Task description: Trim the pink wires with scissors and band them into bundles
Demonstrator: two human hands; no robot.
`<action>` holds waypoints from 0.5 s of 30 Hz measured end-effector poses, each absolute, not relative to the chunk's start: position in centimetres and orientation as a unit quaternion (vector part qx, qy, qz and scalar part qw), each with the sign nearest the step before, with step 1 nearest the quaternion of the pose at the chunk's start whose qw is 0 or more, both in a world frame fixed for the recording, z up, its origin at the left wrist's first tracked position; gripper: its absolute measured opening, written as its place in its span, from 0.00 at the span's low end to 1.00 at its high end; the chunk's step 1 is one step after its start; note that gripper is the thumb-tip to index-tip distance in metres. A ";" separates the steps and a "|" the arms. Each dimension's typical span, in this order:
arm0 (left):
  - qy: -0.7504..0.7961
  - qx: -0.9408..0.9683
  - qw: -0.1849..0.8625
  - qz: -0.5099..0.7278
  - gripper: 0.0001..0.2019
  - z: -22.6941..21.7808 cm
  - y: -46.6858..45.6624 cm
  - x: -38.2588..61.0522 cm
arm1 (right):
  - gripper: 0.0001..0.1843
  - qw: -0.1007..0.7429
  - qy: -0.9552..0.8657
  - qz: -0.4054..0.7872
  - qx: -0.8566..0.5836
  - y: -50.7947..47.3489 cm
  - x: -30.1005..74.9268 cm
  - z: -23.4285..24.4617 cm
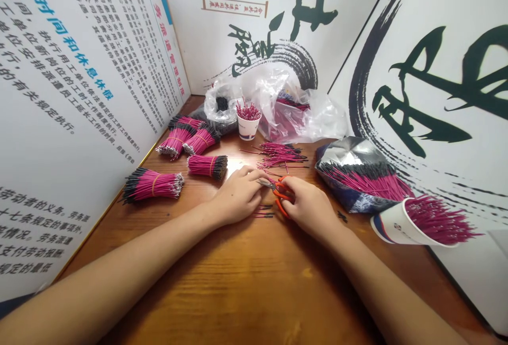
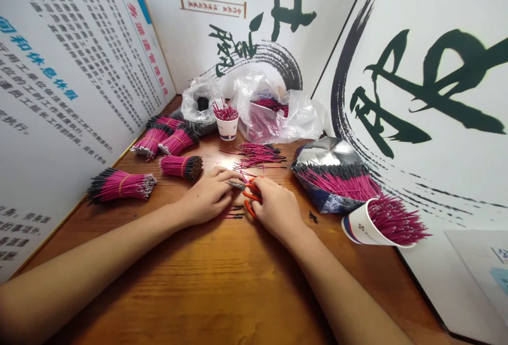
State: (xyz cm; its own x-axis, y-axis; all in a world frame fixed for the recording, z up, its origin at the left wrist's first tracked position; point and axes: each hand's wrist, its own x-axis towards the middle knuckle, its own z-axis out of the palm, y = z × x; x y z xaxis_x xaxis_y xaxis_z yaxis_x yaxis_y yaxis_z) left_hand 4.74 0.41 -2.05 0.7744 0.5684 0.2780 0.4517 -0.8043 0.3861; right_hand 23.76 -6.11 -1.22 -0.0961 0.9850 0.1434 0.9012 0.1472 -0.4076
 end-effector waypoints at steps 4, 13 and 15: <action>0.281 0.929 0.135 0.200 0.14 -2.3 0.4 4.7 | 0.06 0.164 -0.727 0.099 -0.659 -6.2 24.2 -0.6; 0.272 0.935 0.150 0.172 0.18 -1.8 0.3 4.7 | 0.08 0.172 -0.722 0.077 -0.666 -6.2 24.5 -0.8; 0.274 0.933 0.152 0.175 0.17 -1.8 0.3 4.7 | 0.08 0.167 -0.713 0.086 -0.675 -6.1 24.7 -0.8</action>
State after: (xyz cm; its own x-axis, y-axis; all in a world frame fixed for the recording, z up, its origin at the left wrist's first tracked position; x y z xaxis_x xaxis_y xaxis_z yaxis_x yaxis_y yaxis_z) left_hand 4.72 0.33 -1.84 0.7880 0.5653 0.2440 0.4590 -0.8035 0.3792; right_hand 24.66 -6.09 -0.80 -0.0321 0.9919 0.1230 0.9344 0.0734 -0.3484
